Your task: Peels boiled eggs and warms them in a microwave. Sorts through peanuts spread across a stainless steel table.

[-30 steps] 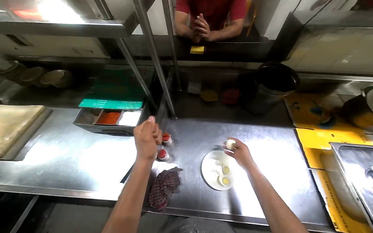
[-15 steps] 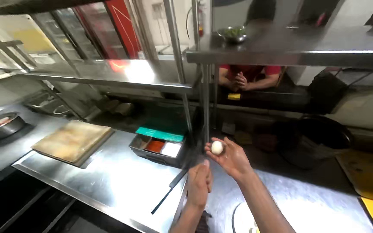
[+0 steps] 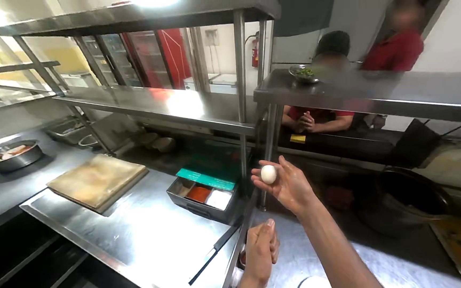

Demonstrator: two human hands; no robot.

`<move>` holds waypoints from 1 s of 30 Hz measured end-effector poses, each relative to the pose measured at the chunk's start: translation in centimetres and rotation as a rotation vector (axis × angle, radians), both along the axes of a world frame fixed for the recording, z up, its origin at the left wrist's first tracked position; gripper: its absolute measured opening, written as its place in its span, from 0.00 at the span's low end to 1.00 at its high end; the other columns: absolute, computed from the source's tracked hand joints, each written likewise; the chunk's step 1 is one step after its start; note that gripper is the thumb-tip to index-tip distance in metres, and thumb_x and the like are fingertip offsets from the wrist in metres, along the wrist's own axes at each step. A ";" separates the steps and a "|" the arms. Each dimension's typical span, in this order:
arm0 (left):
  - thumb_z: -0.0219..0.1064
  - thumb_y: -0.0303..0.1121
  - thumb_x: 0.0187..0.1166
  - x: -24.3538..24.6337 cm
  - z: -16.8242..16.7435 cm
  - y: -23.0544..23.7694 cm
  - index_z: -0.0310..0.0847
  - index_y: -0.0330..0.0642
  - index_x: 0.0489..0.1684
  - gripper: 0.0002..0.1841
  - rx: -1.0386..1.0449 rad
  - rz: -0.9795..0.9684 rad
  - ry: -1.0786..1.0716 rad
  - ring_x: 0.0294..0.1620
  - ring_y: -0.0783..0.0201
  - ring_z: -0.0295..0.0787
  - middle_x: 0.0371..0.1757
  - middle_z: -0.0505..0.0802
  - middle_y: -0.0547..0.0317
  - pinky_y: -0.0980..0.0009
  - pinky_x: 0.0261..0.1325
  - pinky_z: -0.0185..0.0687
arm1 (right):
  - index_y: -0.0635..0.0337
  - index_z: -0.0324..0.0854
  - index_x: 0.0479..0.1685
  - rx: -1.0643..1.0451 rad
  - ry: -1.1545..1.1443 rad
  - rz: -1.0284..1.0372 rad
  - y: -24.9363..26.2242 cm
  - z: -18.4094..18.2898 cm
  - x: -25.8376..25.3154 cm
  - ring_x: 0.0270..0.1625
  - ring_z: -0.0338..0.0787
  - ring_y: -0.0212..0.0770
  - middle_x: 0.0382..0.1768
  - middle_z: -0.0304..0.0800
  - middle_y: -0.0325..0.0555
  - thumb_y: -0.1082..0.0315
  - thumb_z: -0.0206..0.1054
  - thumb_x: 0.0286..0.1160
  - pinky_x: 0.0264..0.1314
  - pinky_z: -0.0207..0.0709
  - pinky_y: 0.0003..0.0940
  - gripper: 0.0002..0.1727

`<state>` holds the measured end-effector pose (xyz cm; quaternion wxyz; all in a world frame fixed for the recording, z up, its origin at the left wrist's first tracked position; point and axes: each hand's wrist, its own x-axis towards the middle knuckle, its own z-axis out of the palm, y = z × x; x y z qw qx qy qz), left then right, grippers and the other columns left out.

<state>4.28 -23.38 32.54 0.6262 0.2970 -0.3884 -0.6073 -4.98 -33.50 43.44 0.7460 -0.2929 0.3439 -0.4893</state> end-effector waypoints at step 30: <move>0.50 0.40 0.84 -0.1 -0.3 -0.7 0.61 0.59 0.04 0.25 -0.011 0.036 0.003 0.06 0.82 0.59 0.07 0.64 0.78 0.83 0.11 0.55 | 0.66 0.75 0.66 -0.032 0.071 -0.045 0.9 4.5 0.2 0.47 0.95 0.52 0.50 0.90 0.60 0.43 0.39 0.94 0.52 0.90 0.43 0.34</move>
